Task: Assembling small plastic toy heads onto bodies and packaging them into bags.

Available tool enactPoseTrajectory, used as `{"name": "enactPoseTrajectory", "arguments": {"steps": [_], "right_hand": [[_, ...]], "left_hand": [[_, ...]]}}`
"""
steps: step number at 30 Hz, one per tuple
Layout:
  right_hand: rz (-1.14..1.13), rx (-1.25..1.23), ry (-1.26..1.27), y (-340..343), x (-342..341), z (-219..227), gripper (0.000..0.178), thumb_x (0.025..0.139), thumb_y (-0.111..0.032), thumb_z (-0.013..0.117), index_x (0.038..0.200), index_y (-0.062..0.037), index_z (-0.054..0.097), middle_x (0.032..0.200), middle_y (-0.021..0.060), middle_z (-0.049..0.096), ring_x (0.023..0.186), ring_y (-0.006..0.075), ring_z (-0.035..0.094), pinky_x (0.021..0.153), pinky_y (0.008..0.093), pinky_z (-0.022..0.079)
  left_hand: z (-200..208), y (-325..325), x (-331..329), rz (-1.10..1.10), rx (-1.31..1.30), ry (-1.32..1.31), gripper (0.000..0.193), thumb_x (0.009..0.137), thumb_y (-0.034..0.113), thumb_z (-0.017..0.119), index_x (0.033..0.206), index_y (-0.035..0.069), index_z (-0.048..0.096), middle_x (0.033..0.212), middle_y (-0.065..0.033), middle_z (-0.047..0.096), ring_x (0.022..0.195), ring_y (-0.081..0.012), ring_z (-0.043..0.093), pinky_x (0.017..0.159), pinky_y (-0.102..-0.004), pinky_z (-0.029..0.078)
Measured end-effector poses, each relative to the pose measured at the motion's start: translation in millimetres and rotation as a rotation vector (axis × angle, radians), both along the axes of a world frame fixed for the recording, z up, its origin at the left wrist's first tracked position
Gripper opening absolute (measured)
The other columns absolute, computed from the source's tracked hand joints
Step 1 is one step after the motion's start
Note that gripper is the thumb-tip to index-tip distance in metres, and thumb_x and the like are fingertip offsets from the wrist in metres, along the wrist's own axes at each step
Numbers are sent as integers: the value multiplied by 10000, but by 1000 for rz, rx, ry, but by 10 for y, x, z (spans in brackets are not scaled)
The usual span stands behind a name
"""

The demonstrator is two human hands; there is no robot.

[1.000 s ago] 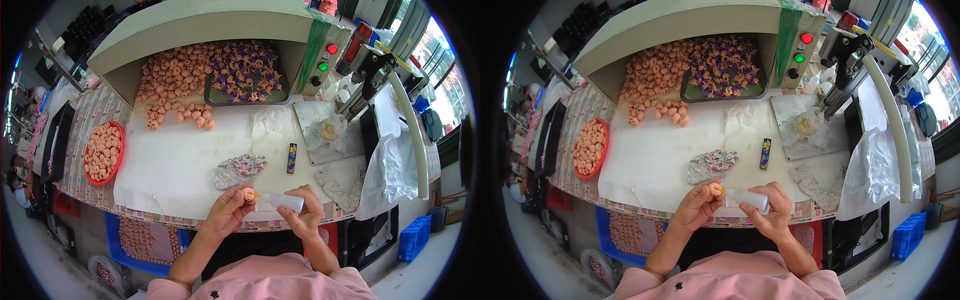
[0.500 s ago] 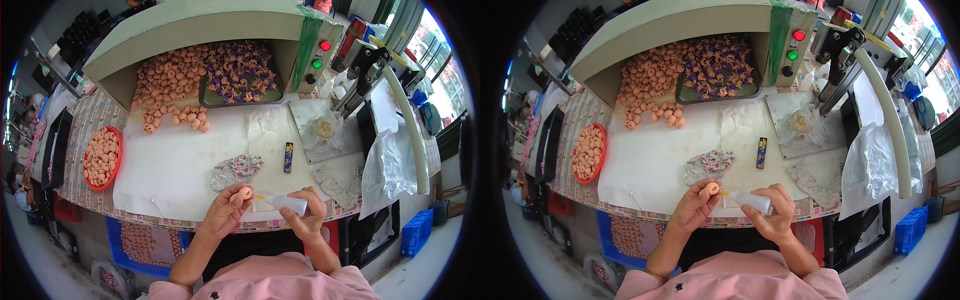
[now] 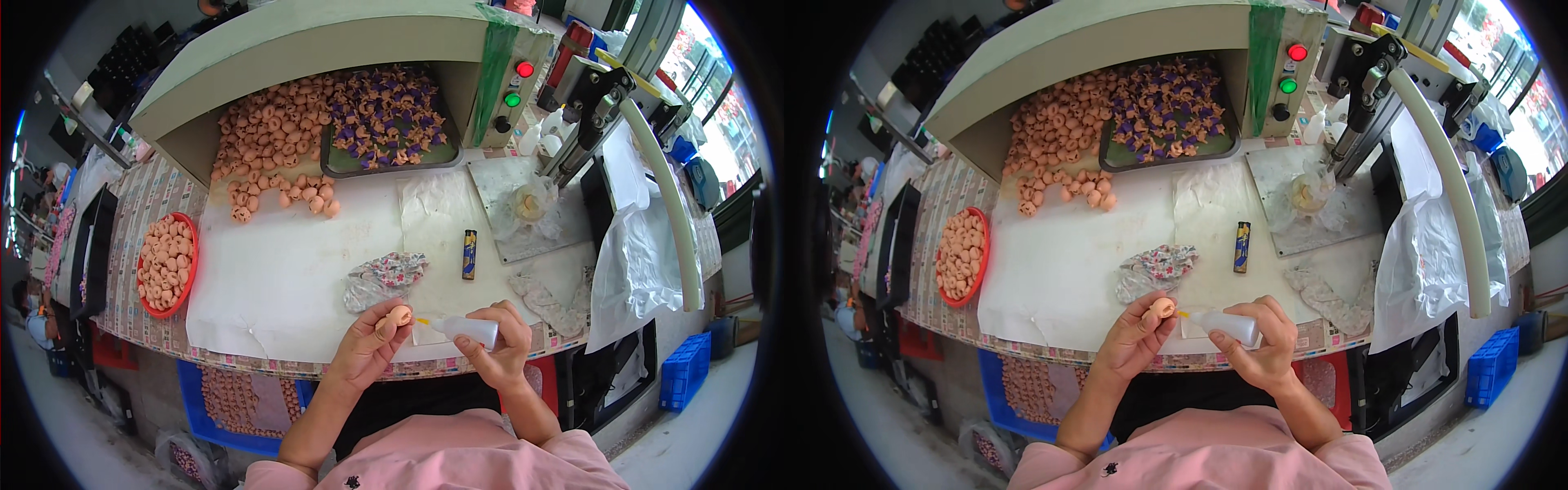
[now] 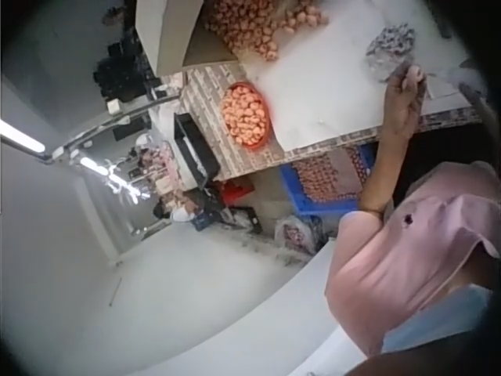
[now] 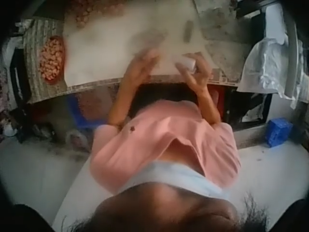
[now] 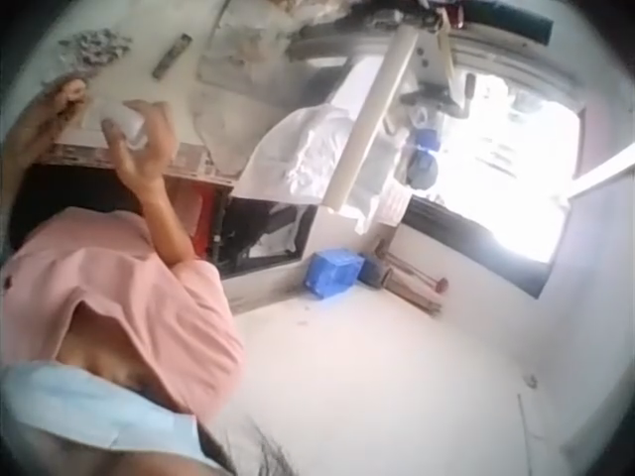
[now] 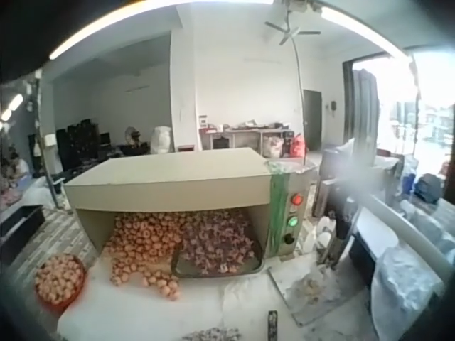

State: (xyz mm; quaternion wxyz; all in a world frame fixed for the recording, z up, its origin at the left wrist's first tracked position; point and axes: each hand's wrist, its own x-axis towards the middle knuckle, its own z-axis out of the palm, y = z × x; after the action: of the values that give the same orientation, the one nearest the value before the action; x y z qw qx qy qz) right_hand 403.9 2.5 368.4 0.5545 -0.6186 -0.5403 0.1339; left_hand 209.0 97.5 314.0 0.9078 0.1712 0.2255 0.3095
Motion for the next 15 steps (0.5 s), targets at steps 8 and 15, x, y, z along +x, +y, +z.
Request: {"name": "enactPoseTrajectory", "arguments": {"steps": [8,15], "right_hand": [[-5,-13,64,62,27,-56,281,721,-112,784,913,4,614,818,68,582,681,142,536,596,261,412],[67,-182,-117,501,-135,-197,338,768,-87,733,1050,-12,563,948,127,627,842,267,610,738,350,471]], "left_hand": [[97,-20,-43,24,-16,-1,374,893,129,649,1239,36,541,1160,-79,615,1055,-160,606,942,-268,507],[144,-53,-311,50,-167,-122,402,955,353,536,1206,38,532,1064,-94,612,945,-199,605,840,-313,547]]}}
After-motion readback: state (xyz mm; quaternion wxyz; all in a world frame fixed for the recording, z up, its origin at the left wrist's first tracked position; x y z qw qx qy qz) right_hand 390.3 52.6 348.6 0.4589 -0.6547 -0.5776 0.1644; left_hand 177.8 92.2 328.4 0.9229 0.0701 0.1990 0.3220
